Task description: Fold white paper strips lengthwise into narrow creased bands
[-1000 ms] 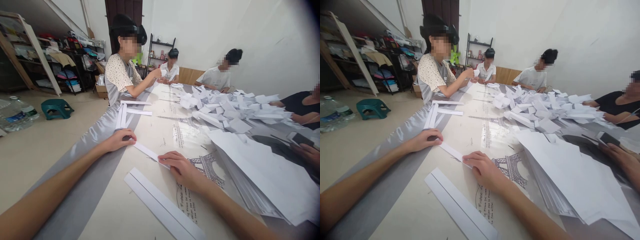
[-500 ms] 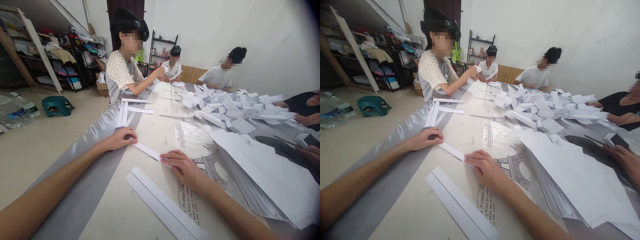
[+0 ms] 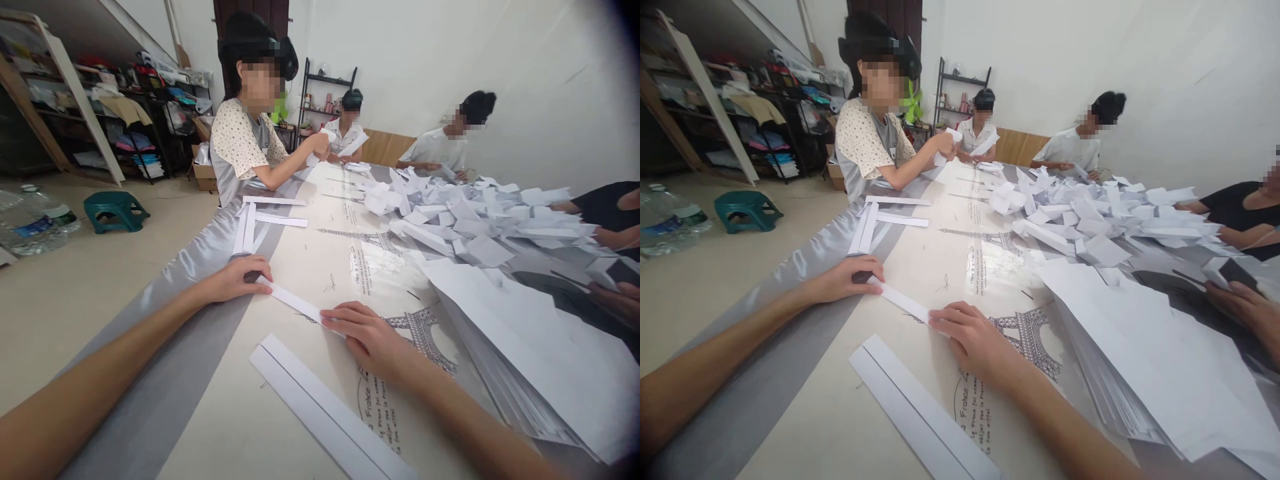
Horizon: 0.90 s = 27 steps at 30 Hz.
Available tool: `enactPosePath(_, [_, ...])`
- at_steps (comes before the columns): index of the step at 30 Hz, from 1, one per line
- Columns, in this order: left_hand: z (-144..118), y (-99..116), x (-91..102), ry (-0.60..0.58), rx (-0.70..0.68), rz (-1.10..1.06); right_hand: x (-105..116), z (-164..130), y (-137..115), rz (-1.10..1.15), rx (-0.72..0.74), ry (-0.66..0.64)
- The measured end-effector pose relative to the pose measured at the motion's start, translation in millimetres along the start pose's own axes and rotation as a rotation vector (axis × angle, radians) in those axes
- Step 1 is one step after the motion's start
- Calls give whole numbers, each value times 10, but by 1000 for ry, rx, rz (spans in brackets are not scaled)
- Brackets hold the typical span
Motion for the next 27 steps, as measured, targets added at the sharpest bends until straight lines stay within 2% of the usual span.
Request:
enactPosePath(11, [25, 34, -8, 35, 38, -26, -25, -12, 55, 54, -18, -9])
enactPosePath(27, [47, 60, -50, 46, 21, 80, -27, -2, 68, 77, -11, -2])
Point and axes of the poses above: each hand's wrist, its own z-axis towards the middle knuckle, its own x-axis out of the back of the hand, y = z × x, the point moved 6 cm from there along z, towards the middle knuckle, and after that the axes turned 13 degrees about -z, right-handed, at the moved point
